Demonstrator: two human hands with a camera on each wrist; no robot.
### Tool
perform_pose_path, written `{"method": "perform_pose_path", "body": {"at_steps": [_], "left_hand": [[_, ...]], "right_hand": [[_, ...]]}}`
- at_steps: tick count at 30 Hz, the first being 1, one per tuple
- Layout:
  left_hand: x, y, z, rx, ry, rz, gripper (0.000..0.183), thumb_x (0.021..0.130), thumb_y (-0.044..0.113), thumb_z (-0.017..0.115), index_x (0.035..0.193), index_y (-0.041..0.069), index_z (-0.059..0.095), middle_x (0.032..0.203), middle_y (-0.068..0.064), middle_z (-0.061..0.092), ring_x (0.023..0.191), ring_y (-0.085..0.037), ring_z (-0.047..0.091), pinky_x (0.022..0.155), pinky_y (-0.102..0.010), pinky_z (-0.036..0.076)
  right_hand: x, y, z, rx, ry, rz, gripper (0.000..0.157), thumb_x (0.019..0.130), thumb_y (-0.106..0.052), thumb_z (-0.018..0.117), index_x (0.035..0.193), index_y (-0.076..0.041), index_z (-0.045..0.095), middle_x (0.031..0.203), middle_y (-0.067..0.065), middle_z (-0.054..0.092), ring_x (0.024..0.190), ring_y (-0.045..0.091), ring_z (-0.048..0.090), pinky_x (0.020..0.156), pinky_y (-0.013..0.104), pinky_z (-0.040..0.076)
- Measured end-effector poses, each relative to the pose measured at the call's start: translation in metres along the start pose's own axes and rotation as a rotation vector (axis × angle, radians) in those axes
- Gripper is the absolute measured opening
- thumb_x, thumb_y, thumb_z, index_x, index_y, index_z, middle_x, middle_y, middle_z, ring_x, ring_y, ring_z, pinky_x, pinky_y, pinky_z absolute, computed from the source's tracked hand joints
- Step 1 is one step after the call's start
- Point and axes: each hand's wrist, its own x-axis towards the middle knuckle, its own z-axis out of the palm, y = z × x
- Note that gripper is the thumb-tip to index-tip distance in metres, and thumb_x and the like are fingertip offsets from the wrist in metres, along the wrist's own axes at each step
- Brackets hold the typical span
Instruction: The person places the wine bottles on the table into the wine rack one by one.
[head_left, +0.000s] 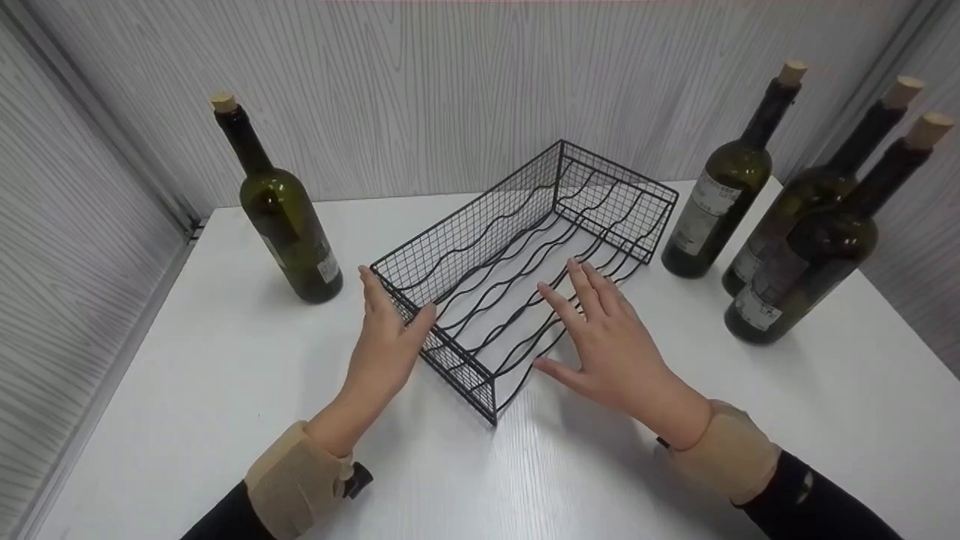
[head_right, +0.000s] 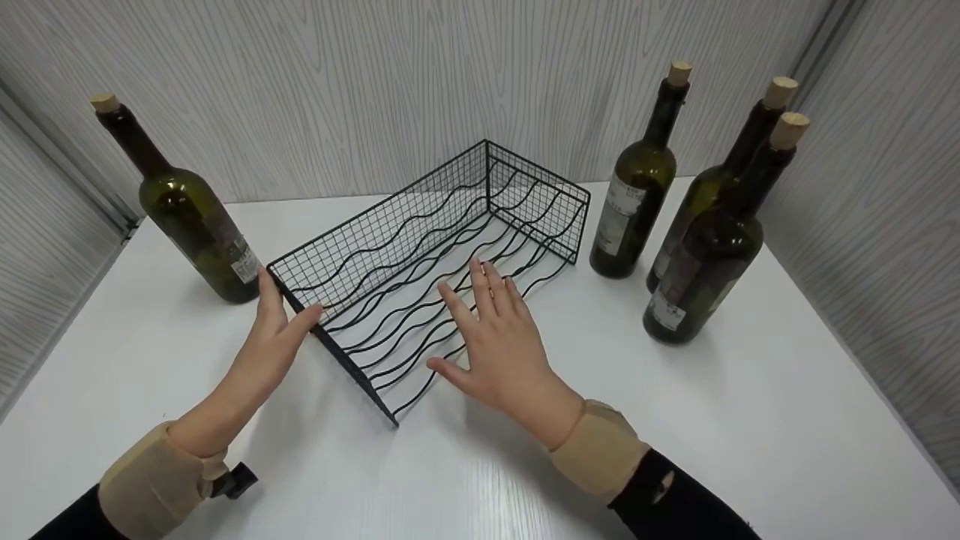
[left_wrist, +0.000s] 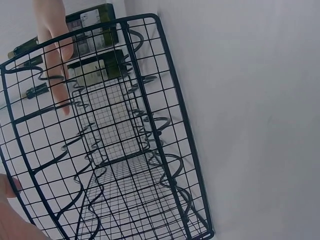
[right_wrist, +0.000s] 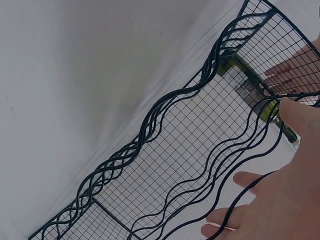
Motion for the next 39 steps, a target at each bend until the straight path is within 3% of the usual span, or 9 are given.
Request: {"method": "perform_pose_path", "body": {"at_steps": [6,13,24,31,39], "left_hand": [[0.003,-0.003,0.003,0.000,0.014,-0.009,0.101,0.108,0.042,0.046,0.162,0.011,-0.034,0.175,-0.010,-0.026,0.167,-0.032,-0.008,0.137,-0.051,0.007],[0.005,-0.003,0.006,0.018,0.036,-0.022,0.100,0.107,0.039,0.045,0.162,0.009,-0.032,0.177,-0.013,-0.021,0.167,-0.033,-0.007,0.137,-0.052,0.009],[0.005,0.000,0.009,0.004,0.082,-0.058,0.091,0.106,0.034,0.036,0.163,0.012,-0.032,0.177,-0.009,-0.021,0.167,-0.029,-0.008,0.138,-0.049,0.003],[0.016,-0.003,-0.002,-0.061,0.068,-0.042,0.089,0.102,0.029,0.033,0.165,0.012,-0.028,0.177,-0.009,-0.021,0.167,-0.026,-0.013,0.138,-0.047,-0.001],[0.020,-0.004,-0.004,-0.082,0.070,-0.054,0.087,0.103,0.028,0.032,0.165,0.011,-0.027,0.177,-0.008,-0.021,0.167,-0.024,-0.014,0.138,-0.044,-0.003]], "right_hand": [[0.001,-0.002,0.002,-0.044,-0.004,-0.002,0.098,0.094,-0.068,0.068,0.168,-0.015,0.033,0.176,0.027,0.012,0.163,0.047,0.017,0.132,0.063,0.024],[0.004,0.003,0.002,-0.078,-0.022,-0.029,0.098,0.093,-0.070,0.067,0.168,-0.016,0.033,0.176,0.026,0.013,0.163,0.046,0.019,0.134,0.064,0.017],[0.002,0.014,0.002,-0.119,-0.014,-0.151,0.099,0.093,-0.071,0.066,0.168,-0.016,0.032,0.174,0.030,0.020,0.163,0.044,0.023,0.135,0.057,0.021],[-0.004,0.004,-0.001,-0.150,-0.033,-0.189,0.098,0.096,-0.071,0.063,0.169,-0.016,0.028,0.172,0.032,0.022,0.162,0.045,0.026,0.134,0.055,0.024],[-0.005,0.007,-0.005,-0.049,-0.038,-0.212,0.090,0.099,-0.064,0.064,0.169,-0.020,0.029,0.173,0.027,0.024,0.161,0.043,0.028,0.133,0.057,0.026]]}}
